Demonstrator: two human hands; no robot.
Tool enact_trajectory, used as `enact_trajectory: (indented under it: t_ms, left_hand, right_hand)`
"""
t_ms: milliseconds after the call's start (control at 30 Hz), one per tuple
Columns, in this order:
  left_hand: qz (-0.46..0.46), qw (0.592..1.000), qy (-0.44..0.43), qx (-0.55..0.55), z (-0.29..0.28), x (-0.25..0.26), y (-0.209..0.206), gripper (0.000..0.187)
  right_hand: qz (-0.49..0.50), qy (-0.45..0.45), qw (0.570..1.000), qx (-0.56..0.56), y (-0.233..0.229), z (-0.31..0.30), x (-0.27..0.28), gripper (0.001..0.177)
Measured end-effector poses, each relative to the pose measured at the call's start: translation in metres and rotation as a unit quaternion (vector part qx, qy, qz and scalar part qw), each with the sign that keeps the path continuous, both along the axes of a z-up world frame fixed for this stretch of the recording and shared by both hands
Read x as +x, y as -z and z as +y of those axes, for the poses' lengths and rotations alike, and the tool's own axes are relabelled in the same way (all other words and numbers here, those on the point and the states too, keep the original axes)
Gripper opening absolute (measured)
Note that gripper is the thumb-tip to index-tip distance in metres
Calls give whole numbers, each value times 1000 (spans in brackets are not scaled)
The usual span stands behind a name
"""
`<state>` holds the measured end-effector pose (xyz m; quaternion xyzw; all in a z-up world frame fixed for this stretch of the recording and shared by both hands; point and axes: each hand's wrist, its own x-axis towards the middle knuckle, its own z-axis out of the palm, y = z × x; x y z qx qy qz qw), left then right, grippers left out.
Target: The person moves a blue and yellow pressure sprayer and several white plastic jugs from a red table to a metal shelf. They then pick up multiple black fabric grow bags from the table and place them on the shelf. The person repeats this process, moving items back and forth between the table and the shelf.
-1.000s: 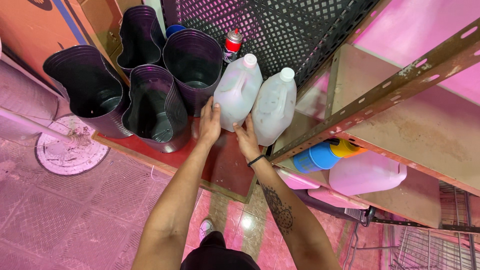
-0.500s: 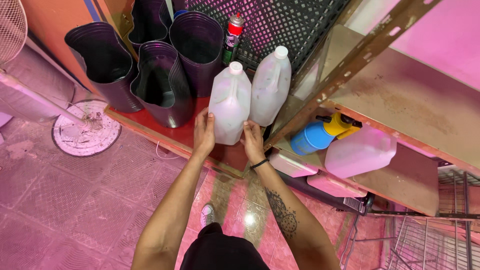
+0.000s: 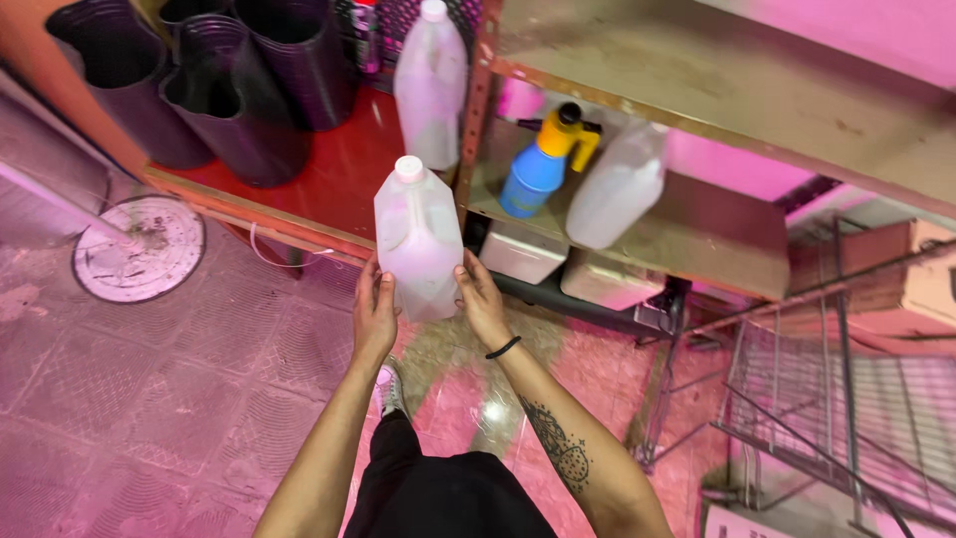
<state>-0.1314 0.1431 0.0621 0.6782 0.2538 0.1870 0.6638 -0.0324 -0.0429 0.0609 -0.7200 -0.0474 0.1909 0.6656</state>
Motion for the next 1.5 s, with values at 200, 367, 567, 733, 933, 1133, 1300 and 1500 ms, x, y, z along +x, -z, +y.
enact_trajectory:
  t_ms: [200, 367, 567, 733, 933, 1133, 1300, 1500]
  left_hand:
    - [33, 997, 74, -5, -139, -33, 33, 67]
    - [37, 988, 149, -3, -250, -26, 42, 63]
    - [17, 973, 228, 9, -355, 23, 88, 65]
    - [9, 964, 264, 39, -422, 65, 79, 64]
    - [-15, 959, 279, 41, -483, 126, 60, 65]
    - [-7, 952, 307, 23, -512, 195, 41, 67]
    - [5, 962, 271, 14, -534, 250, 36, 69]
    - [-11, 966, 257, 20, -551, 316, 75, 67]
  right_hand:
    - [23, 81, 996, -23, 15, -149, -66, 74]
    - [21, 158, 987, -14, 40, -267, -89, 66]
    - [7, 236, 972, -8, 28, -375, -93, 65]
    - [0, 285, 958, -6, 24, -438, -68, 64]
    - [-18, 318, 947, -27, 14, -496, -8, 63]
    - [-25, 310, 949, -45, 0, -525, 63, 64]
    - [-30, 295, 954, -37, 29, -545, 141, 61]
    - [-11, 291, 957, 3, 55, -557, 203, 65]
